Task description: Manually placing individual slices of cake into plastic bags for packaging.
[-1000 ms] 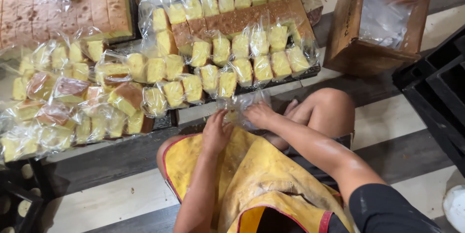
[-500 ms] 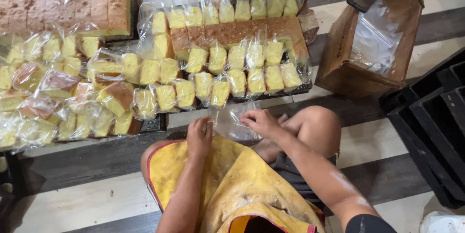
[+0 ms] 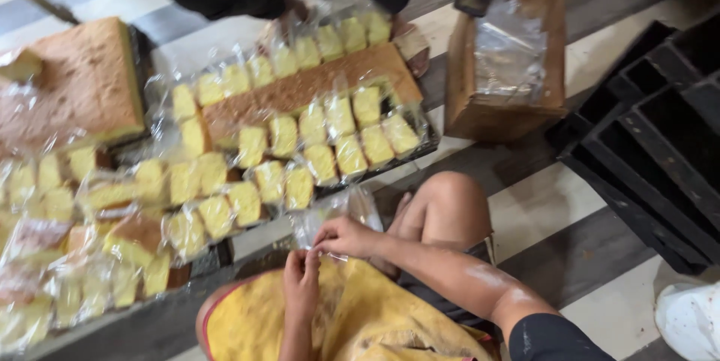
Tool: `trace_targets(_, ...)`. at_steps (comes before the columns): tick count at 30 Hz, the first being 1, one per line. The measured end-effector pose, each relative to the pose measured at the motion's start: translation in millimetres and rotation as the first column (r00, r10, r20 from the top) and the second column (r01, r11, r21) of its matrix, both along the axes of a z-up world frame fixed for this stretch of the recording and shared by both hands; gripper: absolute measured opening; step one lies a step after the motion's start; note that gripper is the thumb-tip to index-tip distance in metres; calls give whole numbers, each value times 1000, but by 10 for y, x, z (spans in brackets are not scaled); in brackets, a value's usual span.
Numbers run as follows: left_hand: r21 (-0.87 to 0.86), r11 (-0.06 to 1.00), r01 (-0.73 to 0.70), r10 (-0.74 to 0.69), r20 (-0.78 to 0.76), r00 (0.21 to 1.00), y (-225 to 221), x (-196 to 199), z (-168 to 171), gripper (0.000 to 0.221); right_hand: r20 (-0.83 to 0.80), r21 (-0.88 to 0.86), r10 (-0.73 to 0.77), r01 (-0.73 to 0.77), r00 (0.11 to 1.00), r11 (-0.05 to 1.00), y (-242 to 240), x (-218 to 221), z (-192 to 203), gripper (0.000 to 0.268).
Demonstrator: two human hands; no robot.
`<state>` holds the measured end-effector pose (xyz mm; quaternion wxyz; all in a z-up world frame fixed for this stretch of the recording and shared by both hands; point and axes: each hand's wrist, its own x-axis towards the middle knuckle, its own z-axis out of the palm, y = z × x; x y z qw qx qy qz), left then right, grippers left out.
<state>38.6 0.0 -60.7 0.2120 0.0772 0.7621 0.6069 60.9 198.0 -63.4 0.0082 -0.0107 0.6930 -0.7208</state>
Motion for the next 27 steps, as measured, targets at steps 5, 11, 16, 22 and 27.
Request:
trace_targets(5, 103, 989, -110, 93, 160, 983, 0, -8, -120, 27, 167, -76, -34, 47, 985, 996, -31, -45, 230, 22)
trace_targets(11, 211, 959, 190, -224, 149, 963, 84, -14, 263, 20, 428, -360, 210, -47, 879, 932, -117, 2, -395, 34)
trace_targets(16, -329, 944, 29, -67, -104, 992, -111, -264, 670, 24, 15, 413, -155, 135, 988, 901, -5, -19, 305, 10)
trace_targets(22, -297, 949, -105, -63, -507, 860, -18, -103, 983, 26, -499, 585, -30, 362, 866, 726, -104, 71, 1003, 29)
trace_targets(27, -380, 924, -35, -222, -610, 761, 25, -74, 875, 54, -477, 550, 78, 228, 875, 803, -119, 151, 757, 23)
